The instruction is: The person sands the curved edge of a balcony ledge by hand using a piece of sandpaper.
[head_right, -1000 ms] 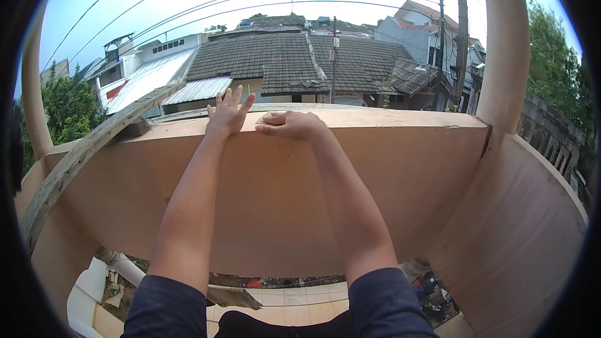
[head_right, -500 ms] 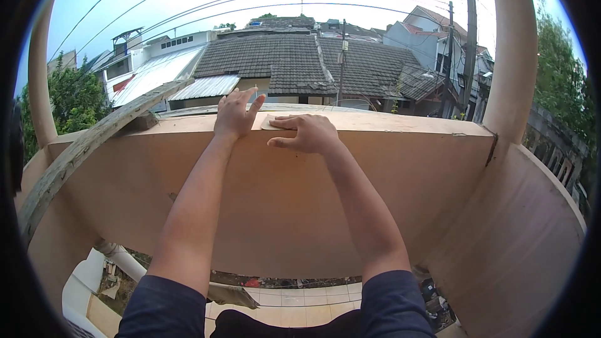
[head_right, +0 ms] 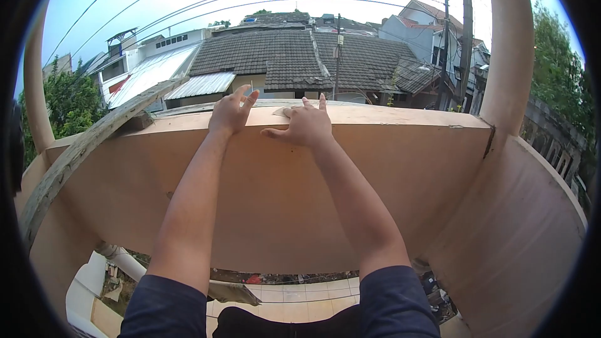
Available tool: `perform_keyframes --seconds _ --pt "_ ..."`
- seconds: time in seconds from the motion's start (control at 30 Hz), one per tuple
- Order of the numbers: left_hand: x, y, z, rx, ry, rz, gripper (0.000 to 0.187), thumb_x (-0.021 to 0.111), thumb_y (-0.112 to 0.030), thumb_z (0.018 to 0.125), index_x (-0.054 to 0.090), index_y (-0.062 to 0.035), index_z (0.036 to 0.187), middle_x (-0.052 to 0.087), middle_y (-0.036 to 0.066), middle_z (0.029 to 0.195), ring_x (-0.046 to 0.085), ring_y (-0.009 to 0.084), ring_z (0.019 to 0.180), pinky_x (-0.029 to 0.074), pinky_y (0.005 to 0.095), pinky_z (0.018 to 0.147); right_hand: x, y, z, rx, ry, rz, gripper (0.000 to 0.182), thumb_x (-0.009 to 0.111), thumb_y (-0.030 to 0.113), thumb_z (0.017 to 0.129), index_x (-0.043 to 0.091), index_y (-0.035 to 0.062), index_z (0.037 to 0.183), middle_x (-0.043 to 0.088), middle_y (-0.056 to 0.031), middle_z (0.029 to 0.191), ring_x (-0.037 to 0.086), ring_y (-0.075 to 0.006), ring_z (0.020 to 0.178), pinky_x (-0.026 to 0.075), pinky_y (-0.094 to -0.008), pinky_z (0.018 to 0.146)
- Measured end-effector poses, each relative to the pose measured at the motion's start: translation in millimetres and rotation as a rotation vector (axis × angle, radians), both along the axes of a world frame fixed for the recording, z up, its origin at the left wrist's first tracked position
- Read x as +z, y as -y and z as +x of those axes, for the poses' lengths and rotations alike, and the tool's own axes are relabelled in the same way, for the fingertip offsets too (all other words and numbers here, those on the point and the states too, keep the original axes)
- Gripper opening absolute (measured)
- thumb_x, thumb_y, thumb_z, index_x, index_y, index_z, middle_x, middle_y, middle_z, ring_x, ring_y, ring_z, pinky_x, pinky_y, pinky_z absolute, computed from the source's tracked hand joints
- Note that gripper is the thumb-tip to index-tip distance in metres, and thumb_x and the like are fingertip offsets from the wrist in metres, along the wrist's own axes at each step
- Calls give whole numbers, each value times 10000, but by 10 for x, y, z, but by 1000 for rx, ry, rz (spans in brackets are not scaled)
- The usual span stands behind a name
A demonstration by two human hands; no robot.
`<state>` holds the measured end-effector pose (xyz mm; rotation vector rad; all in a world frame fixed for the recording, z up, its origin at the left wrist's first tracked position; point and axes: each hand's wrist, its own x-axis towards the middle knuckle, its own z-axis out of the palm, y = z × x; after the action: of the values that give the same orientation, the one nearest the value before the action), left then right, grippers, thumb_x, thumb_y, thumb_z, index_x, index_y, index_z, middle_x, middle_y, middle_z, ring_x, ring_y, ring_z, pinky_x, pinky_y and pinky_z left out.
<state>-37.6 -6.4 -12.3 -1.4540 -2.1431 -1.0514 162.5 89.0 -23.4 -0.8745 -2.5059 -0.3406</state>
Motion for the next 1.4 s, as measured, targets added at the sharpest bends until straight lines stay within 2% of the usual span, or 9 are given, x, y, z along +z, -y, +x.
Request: perform_keyframes --seconds 0.13,0.33,0.53,0.63,0.77,0.9,1.1,1.2,1.4 --pt "-45 -40 -45 29 -65 21 825 379 -790 1019 536 -181 1553 761 41 1268 578 280 1349 394 455 1210 -87 -149 72 359 -118 -174 1026 514 996 770 748 182 1350 714 -32 1406 591 -232 1401 374 -479 1241" --pt "-23 -26 -6 26 -11 16 786 401 -789 1013 626 -194 1474 786 52 1169 631 311 1280 482 462 1123 -182 -128 3 38 -178 115 956 587 952 767 798 158 1257 763 -45 1260 687 -249 1199 523 -438 1050" --pt "-7 56 47 -36 36 22 745 439 -779 1007 768 -154 1243 794 165 1018 751 361 1040 572 478 905 -132 -150 128 321 -232 115 966 566 961 772 813 136 1210 738 -46 1235 663 -259 1156 485 -452 1083" --pt "-8 62 74 -17 33 38 745 446 -775 1008 798 -131 1135 786 157 945 756 352 976 574 479 851 -102 -56 96 93 -215 -47 972 569 960 770 797 143 1245 732 -35 1266 654 -249 1220 474 -444 1095" --pt "34 111 114 25 13 -10 730 443 -778 1005 811 -165 1148 797 97 978 759 304 987 596 457 847 -162 -6 9 -89 -221 77 932 594 921 792 779 148 1280 731 -33 1307 675 -240 1231 519 -415 1040" --pt "-2 97 131 13 -19 51 631 518 -706 1013 816 -156 1101 802 98 998 762 293 1000 598 446 859 -229 -100 122 281 -211 152 894 576 893 829 763 163 1310 765 -30 1279 731 -231 1147 530 -395 1044" --pt "-63 52 94 10 -22 109 515 598 -619 1009 820 -159 1078 805 83 989 767 280 983 602 436 857 -253 -76 48 39 -256 159 837 611 872 822 806 162 1220 799 -36 1172 761 -237 1063 584 -412 953" --pt "-30 64 86 16 -20 110 494 610 -601 1005 820 -160 1074 805 79 978 768 280 978 603 438 853 -310 -152 62 346 -386 174 787 645 834 821 829 132 1127 812 -83 1061 774 -241 978 576 -433 970" --pt "-58 30 82 21 -10 84 474 627 -593 992 820 -166 1070 802 73 959 767 278 967 607 439 839 -431 -134 -25 41 -478 365 711 726 771 786 817 93 978 800 -78 878 777 -257 837 583 -431 936"
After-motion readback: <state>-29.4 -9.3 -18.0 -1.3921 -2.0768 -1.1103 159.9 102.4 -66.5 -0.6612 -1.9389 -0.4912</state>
